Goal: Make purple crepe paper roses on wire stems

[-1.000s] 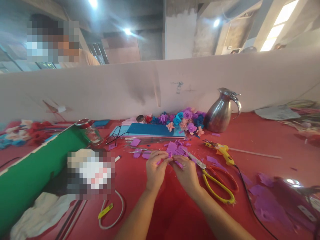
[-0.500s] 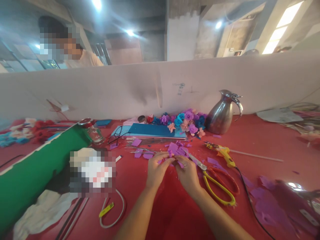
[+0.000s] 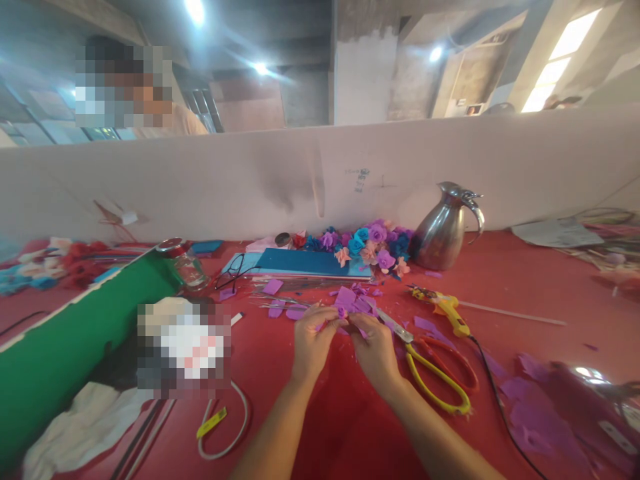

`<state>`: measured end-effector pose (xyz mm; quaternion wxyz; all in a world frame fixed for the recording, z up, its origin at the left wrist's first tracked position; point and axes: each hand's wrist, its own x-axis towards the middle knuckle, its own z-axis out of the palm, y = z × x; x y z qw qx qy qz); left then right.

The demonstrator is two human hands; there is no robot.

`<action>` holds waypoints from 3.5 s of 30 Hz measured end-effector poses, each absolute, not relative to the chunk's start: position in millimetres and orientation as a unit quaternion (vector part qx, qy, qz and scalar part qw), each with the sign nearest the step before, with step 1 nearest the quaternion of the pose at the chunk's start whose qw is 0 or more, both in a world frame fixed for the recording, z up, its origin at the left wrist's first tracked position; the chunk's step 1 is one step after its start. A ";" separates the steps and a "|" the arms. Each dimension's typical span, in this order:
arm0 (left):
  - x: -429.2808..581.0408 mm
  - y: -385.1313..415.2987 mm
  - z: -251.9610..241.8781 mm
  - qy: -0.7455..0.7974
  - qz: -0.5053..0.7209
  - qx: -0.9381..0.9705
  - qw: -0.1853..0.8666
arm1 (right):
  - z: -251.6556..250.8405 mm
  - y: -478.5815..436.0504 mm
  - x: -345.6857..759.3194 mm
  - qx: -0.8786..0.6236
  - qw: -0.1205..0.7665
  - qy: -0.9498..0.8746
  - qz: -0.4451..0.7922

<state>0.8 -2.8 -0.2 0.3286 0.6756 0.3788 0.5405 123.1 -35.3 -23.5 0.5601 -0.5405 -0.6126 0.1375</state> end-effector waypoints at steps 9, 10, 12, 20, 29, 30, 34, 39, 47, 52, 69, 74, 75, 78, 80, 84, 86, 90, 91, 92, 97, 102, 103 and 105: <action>1.3 -5.3 -2.2 0.378 0.535 0.703 0.276 | -21.2 -36.8 124.6 -0.542 0.551 -0.622 0.127; 1.0 -5.3 -2.6 0.378 0.533 0.706 0.271 | -20.9 -37.0 124.6 -0.542 0.550 -0.622 0.124; 0.6 -5.6 -2.6 0.377 0.534 0.709 0.264 | -19.9 -37.5 124.6 -0.540 0.552 -0.624 0.120; 1.2 -9.7 2.7 0.373 0.542 0.708 0.258 | -16.1 -39.0 126.3 -0.523 0.551 -0.640 0.112; 0.9 -11.8 0.1 0.363 0.564 0.703 0.238 | -13.9 -40.5 126.0 -0.517 0.557 -0.641 0.109; 1.2 -11.6 0.2 0.365 0.563 0.700 0.247 | -13.6 -40.2 125.8 -0.517 0.560 -0.638 0.113; 2.6 -7.5 -1.6 0.401 0.554 0.648 0.336 | -15.4 -37.1 124.5 -0.520 0.582 -0.609 0.143; 4.8 -1.8 -6.5 0.410 0.540 0.595 0.431 | -21.8 -32.3 123.0 -0.513 0.590 -0.594 0.189; 2.3 -0.3 -8.4 0.419 0.566 0.589 0.397 | -16.1 -33.4 122.2 -0.532 0.599 -0.556 0.224; 0.5 2.6 -8.8 0.443 0.589 0.545 0.401 | -9.8 -38.1 124.6 -0.559 0.584 -0.544 0.226; -6.2 16.3 -11.3 0.292 0.570 0.246 0.728 | -28.5 -30.3 123.9 -0.562 0.481 -0.598 0.307; -4.9 14.7 -12.7 0.281 0.564 0.237 0.739 | -28.2 -30.2 124.3 -0.560 0.459 -0.612 0.318; -4.7 14.6 -12.8 0.281 0.566 0.236 0.738 | -27.6 -30.8 124.3 -0.559 0.452 -0.615 0.322; -3.7 14.8 -13.3 0.281 0.576 0.226 0.733 | -26.0 -32.8 124.5 -0.561 0.440 -0.621 0.326; -2.7 15.1 -14.1 0.283 0.584 0.217 0.729 | -25.9 -33.6 124.4 -0.565 0.435 -0.621 0.326; 0.9 14.0 -15.6 0.297 0.607 0.209 0.707 | -27.7 -32.6 123.3 -0.565 0.430 -0.616 0.341; 2.9 12.8 -14.7 0.307 0.615 0.213 0.695 | -29.4 -31.7 122.6 -0.562 0.431 -0.615 0.348; -1.9 14.5 -6.9 0.311 0.624 0.252 0.671 | -34.1 -30.3 123.4 -0.574 0.440 -0.608 0.327; -6.5 16.5 -3.7 0.306 0.640 0.259 0.656 | -35.3 -30.1 124.2 -0.584 0.444 -0.604 0.311; -12.5 19.0 -0.5 0.302 0.671 0.257 0.627 | -36.3 -30.0 125.1 -0.595 0.446 -0.601 0.294; -46.1 33.2 8.2 0.393 0.772 0.257 0.427 | -35.6 -31.9 129.1 -0.639 0.412 -0.609 0.227; -51.8 39.5 1.1 0.371 0.747 0.345 0.430 | -33.3 -37.2 126.4 -0.670 0.350 -0.643 0.121; -51.0 40.3 -0.6 0.362 0.737 0.365 0.439 | -33.9 -37.3 125.3 -0.661 0.355 -0.652 0.110; -50.2 42.1 -3.9 0.364 0.714 0.392 0.453 | -34.9 -35.6 122.3 -0.631 0.375 -0.672 0.096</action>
